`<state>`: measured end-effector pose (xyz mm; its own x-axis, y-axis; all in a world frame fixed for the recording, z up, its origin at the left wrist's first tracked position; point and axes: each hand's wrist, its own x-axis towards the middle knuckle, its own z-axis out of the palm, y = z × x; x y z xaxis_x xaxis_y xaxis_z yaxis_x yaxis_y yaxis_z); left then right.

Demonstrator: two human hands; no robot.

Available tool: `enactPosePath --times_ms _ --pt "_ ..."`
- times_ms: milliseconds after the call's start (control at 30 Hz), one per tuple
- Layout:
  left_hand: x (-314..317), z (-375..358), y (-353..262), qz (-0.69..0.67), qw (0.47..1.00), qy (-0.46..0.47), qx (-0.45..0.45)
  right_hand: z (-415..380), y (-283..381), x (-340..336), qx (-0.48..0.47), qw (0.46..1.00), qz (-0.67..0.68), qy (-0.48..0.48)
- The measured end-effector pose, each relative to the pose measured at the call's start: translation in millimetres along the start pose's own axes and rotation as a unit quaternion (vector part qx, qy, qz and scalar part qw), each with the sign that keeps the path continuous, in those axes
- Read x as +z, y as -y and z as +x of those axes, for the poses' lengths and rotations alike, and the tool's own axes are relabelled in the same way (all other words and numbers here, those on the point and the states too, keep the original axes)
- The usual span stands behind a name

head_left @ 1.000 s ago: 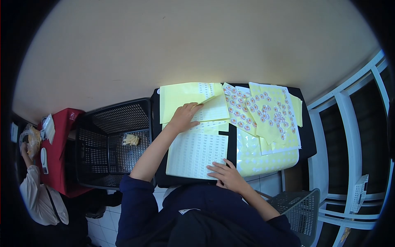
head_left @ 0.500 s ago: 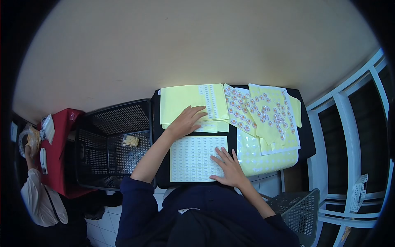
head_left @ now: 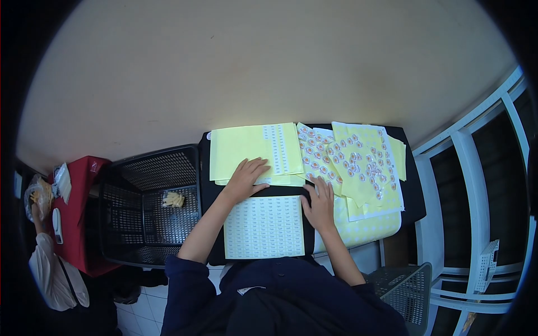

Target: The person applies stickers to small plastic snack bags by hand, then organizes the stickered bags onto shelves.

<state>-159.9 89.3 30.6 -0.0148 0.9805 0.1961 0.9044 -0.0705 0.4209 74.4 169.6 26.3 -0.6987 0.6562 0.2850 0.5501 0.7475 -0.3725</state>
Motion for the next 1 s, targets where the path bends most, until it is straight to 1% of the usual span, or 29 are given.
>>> enactPosePath --times_ms 33,67,133,167,233,300,367,400,467,500,567,600,667,700,767,800,867,900,967,1000 --pt "1 -1 0 0.001 1.000 0.000 0.000 7 -4 0 0.001 1.000 -0.008 -0.029" --pt "2 -2 1 0.001 1.000 0.002 0.001 15 -8 0 0.003 1.000 -0.008 -0.029" --pt "5 -2 3 -0.009 1.000 -0.019 0.004 28 -21 -1 0.047 0.998 0.003 -0.038" --pt "6 -2 5 -0.009 1.000 -0.018 0.006 32 -25 -3 0.036 0.998 -0.038 -0.046" --pt "7 -4 5 -0.003 0.999 -0.042 -0.006 40 -38 -3 0.022 0.999 -0.024 -0.035" --pt "3 -6 1 0.004 0.999 -0.046 -0.016 43 -43 -4 0.009 1.000 -0.009 -0.023" --pt "2 -6 0 0.009 0.998 -0.052 -0.027 45 -43 -6 -0.035 0.997 -0.048 -0.044" --pt "2 -6 0 0.008 0.998 -0.049 -0.030 45 -44 -6 -0.035 0.997 -0.048 -0.043" --pt "3 -5 3 0.008 0.998 -0.047 -0.032 46 -45 -4 -0.004 0.997 -0.047 -0.063" --pt "4 -4 4 0.006 0.998 -0.047 -0.029 47 -45 -4 -0.004 0.997 -0.047 -0.063" --pt "6 -3 6 0.004 0.999 -0.048 -0.026 47 -44 -5 0.023 0.994 -0.009 -0.104" --pt "6 -3 6 0.001 0.998 -0.051 -0.031 48 -42 -7 0.023 0.994 -0.010 -0.104" --pt "7 -2 6 -0.001 0.998 -0.054 -0.035 50 -38 -12 0.087 0.985 0.037 -0.147" --pt "7 -2 6 -0.001 0.998 -0.054 -0.033 49 -39 -12 0.087 0.985 0.037 -0.147" --pt "7 -3 6 0.000 0.998 -0.055 -0.032 46 -42 -10 0.120 0.971 0.049 -0.201" --pt "7 -3 6 0.005 0.998 -0.054 -0.027 45 -43 -9 0.119 0.971 0.049 -0.201" --pt "6 -2 5 0.010 0.998 -0.054 -0.022 43 -44 -7 0.090 0.965 0.045 -0.244" --pt "6 -2 5 0.008 0.999 -0.051 -0.019 41 -43 -6 0.089 0.964 0.045 -0.245" --pt "6 -2 5 0.006 0.999 -0.048 -0.017 37 -37 -2 0.045 0.978 0.051 -0.200" --pt "7 -1 5 0.002 0.999 -0.051 -0.015 36 -34 1 0.044 0.977 0.051 -0.200"
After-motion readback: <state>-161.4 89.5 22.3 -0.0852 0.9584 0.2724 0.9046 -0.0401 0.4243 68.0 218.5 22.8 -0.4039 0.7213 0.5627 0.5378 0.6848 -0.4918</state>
